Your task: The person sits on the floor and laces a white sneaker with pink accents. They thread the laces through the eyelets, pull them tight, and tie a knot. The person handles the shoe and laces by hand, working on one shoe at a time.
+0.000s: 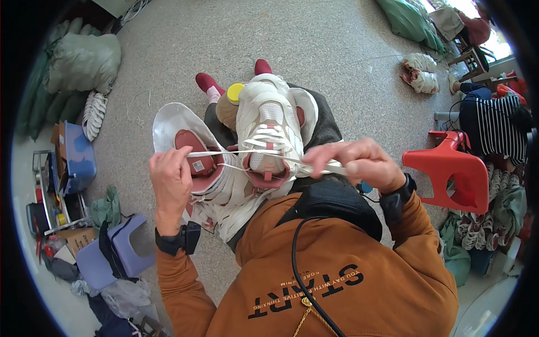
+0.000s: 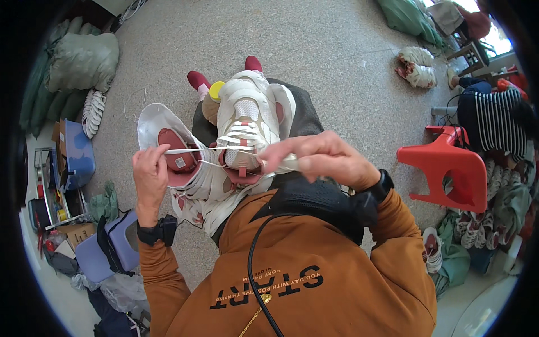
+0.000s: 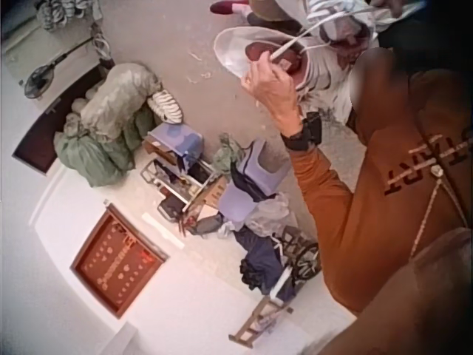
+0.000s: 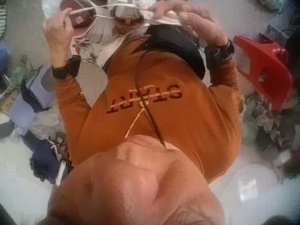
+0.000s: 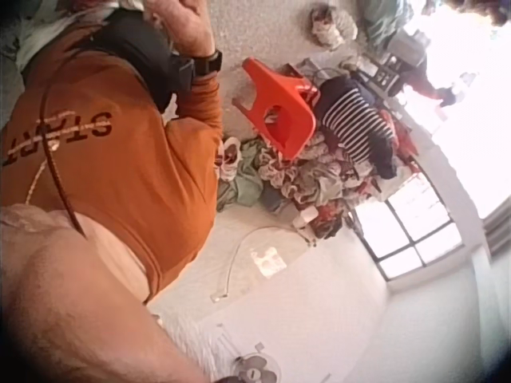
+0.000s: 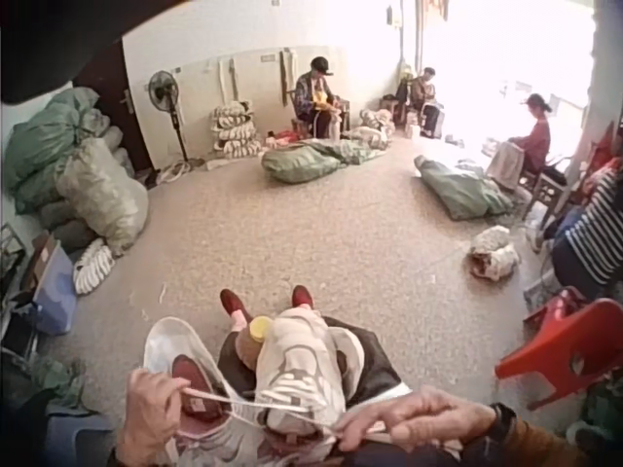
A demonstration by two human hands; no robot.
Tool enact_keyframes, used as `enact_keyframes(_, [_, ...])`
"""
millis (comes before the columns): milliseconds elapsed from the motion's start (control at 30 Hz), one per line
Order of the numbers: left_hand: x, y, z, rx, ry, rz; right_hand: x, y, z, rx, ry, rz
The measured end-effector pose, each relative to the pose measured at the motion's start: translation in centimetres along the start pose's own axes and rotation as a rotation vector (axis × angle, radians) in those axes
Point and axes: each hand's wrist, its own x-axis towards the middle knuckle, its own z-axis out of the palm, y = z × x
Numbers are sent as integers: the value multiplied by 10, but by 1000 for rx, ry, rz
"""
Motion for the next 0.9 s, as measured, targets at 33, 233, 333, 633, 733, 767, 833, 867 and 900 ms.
enact_keyframes(33, [-3, 1, 5, 118, 56, 63, -1, 2, -4, 57, 11, -51])
enact_keyframes(233, [-25, 70, 63, -454, -75, -86, -33, 5, -35, 314, 243, -112])
enact_keyframes(333, [-25, 93, 103, -648, -173, -136, -36, -1, -32, 392, 348, -189])
enact_keyframes(633, [-11, 111, 126, -740, -254, -200, -30, 12, -20, -161, 484, 349])
enact_keyframes(733, [-10, 111, 128, -772, -265, -231, -24, 55, -23, -277, 374, 468])
enact_keyframes(767, [-10, 112, 126, -785, -268, -249, -23, 69, -24, -323, 337, 482])
enact_keyframes(833, [-12, 111, 130, -819, -256, -271, -10, 79, -13, -386, 305, 531])
enact_keyframes(867, [-13, 110, 133, -822, -250, -273, -4, 80, -7, -421, 291, 573])
enact_keyframes(900, [-13, 109, 135, -826, -242, -274, -1, 84, -4, -553, 259, 471])
